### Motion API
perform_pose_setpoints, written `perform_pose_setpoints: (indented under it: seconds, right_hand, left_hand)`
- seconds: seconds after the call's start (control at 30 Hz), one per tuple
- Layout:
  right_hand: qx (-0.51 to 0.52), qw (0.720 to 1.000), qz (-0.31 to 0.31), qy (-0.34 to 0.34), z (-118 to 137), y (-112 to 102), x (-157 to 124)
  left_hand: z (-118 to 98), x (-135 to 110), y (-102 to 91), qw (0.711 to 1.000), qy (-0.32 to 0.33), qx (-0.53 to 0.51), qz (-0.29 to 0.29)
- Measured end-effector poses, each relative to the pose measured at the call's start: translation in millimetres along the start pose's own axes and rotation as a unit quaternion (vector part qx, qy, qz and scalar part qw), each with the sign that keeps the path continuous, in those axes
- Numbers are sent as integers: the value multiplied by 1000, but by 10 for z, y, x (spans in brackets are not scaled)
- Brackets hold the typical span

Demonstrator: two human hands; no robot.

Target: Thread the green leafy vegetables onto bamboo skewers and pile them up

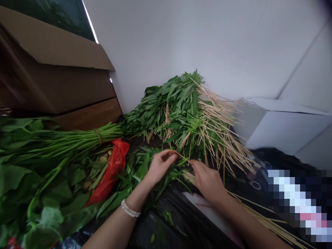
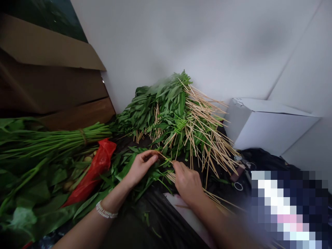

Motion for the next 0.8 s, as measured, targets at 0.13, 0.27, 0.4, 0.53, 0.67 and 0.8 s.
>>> perform_pose_setpoints:
  seconds: [0.13, 0.27, 0.4, 0.53, 0.67, 0.8]
  right_hand:
    - [-19, 999, -20, 23, -84, -46, 15]
    - [-28, 999, -29, 33, -133, -97, 44]
    - [-33, 999, -29, 31, -136, -120, 61]
    - [-32, 999, -30, 22, -98, -117, 63]
    - [-28, 999, -39, 12, -63, -133, 73]
    - [-41, 997, -54, 25, -127, -219, 111]
  left_hand:
    - [-93, -15, -59, 1000, -5, 26, 9]
    - [-218, -123, 78, 976, 100, 147, 127]
    - [-233, -236, 219, 908, 230, 303, 174]
    - [-123, -294, 318, 851, 285, 395, 198]
    - [-42, -327, 393, 801, 327, 459, 203]
    - [-49, -346, 420, 803, 333, 451, 204]
Point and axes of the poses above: each hand's wrist, its own x-axis towards the middle knuckle, its own y-axis out of the palm, z = x × y, the point moved 4 cm from there along x, towards the middle knuckle, and after that the axes turned 7 degrees about -z, right-handed, at the moved point
